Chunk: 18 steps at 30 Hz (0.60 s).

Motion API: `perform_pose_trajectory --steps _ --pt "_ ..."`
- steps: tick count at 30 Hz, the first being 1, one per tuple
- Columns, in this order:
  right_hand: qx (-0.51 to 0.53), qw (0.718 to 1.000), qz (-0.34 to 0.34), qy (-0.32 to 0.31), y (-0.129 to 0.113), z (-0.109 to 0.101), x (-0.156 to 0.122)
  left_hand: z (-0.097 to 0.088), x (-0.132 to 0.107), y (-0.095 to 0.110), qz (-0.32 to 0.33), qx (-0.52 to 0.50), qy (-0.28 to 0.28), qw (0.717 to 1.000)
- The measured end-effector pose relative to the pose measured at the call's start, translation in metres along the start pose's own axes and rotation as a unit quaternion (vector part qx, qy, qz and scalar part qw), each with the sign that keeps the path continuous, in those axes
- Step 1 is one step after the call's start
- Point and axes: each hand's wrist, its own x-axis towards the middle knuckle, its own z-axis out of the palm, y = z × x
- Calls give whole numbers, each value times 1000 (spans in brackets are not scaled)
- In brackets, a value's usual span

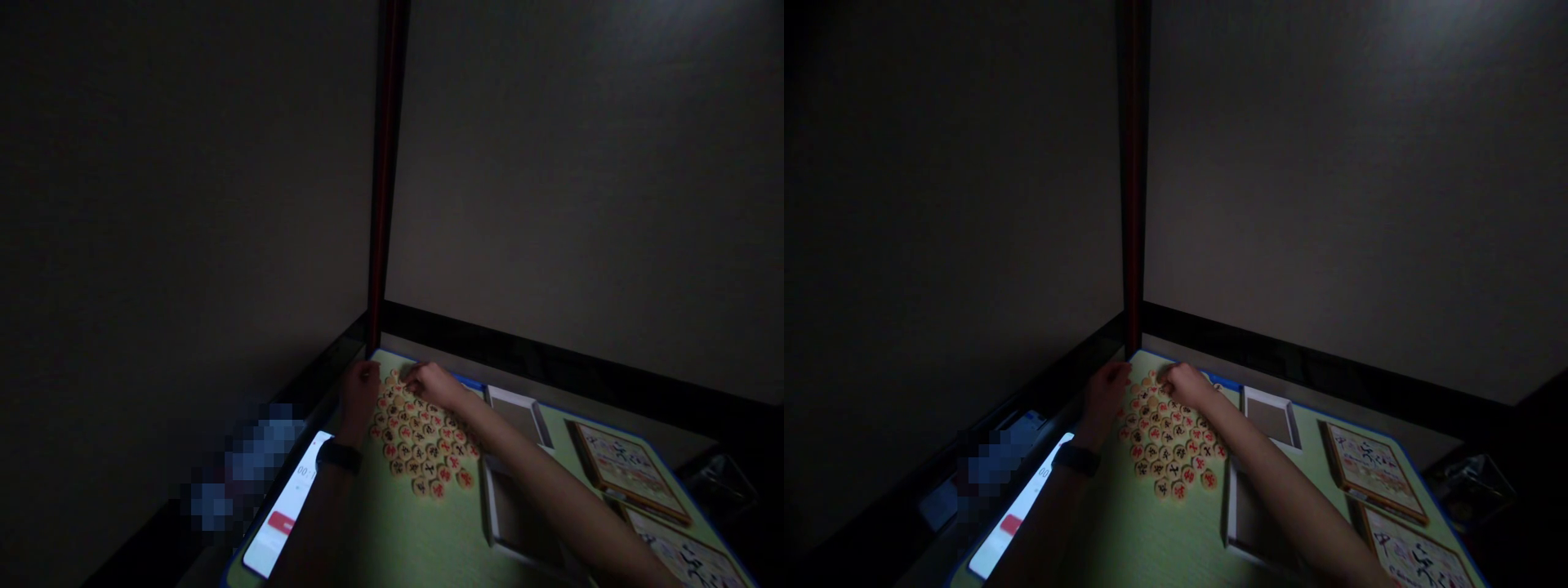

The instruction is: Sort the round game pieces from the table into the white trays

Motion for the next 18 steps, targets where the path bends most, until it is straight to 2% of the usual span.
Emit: perform_pose_trajectory --steps 8,18 --pt "-18 999 -17 -22 -6 0 -1 1 -2 -1 -3 -3 -6 1000" --pt "-52 998 -4 -39 -31 3 -1 1 0 -1 2 10 -8 1000"
